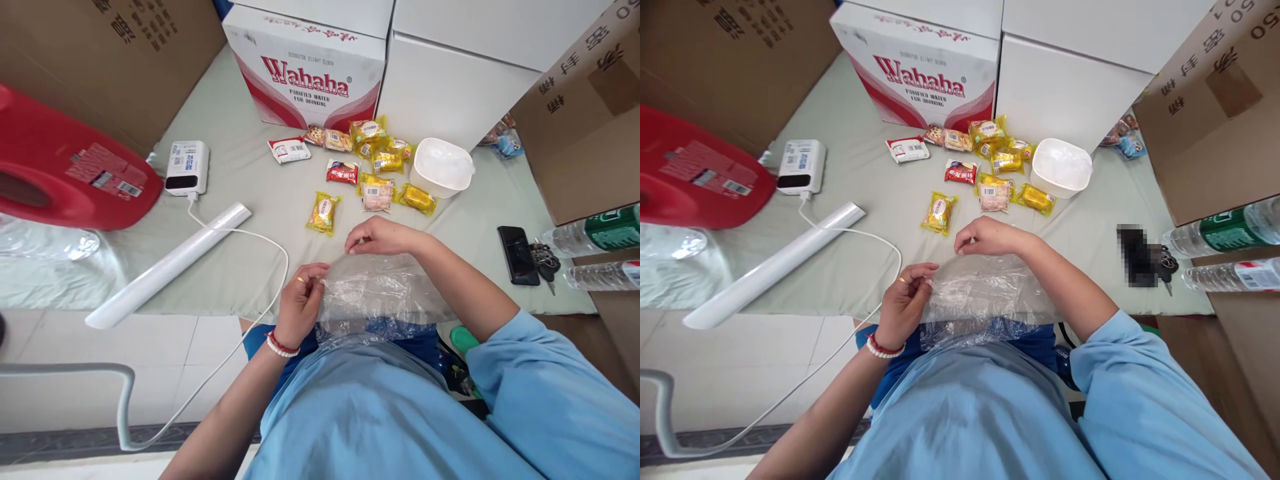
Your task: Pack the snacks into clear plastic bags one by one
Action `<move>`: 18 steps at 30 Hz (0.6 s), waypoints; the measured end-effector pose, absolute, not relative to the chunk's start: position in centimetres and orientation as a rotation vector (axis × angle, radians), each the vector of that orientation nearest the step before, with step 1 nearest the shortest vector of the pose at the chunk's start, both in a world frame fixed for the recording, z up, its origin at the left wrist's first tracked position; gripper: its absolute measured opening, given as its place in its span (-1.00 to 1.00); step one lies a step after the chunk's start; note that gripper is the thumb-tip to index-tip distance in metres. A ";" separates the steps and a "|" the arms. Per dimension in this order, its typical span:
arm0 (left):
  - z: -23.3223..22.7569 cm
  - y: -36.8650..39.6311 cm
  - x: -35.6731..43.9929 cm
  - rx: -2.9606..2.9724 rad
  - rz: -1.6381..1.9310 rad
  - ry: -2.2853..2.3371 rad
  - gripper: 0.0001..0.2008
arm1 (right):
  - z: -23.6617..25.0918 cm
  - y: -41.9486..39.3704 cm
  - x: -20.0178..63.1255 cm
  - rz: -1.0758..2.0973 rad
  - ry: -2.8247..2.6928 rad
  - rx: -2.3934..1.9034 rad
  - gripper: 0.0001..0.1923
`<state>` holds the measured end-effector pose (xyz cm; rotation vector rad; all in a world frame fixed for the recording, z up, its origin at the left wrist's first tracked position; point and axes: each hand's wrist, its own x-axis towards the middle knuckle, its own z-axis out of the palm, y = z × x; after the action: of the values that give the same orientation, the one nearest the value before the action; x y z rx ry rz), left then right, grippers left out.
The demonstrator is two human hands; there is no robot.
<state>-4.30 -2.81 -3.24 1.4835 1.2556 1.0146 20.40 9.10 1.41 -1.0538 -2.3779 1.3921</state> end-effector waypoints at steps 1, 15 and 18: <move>-3.6 -2.7 -4.3 1.371 0.991 1.330 -0.82 | 1.0 9.3 20.7 1.395 -2.250 -1.090 -0.75; -4.7 -2.2 -4.6 1.224 0.936 1.507 -0.75 | -0.7 9.4 19.3 1.391 -2.333 -1.184 -0.79; -4.6 -2.1 -4.7 1.174 0.920 1.534 -0.75 | -1.0 10.2 19.7 1.401 -2.157 -1.262 -0.80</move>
<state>-4.72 -2.09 -4.61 1.1742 1.5336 0.9196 19.72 10.16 -0.97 -1.2622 -2.1565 1.4009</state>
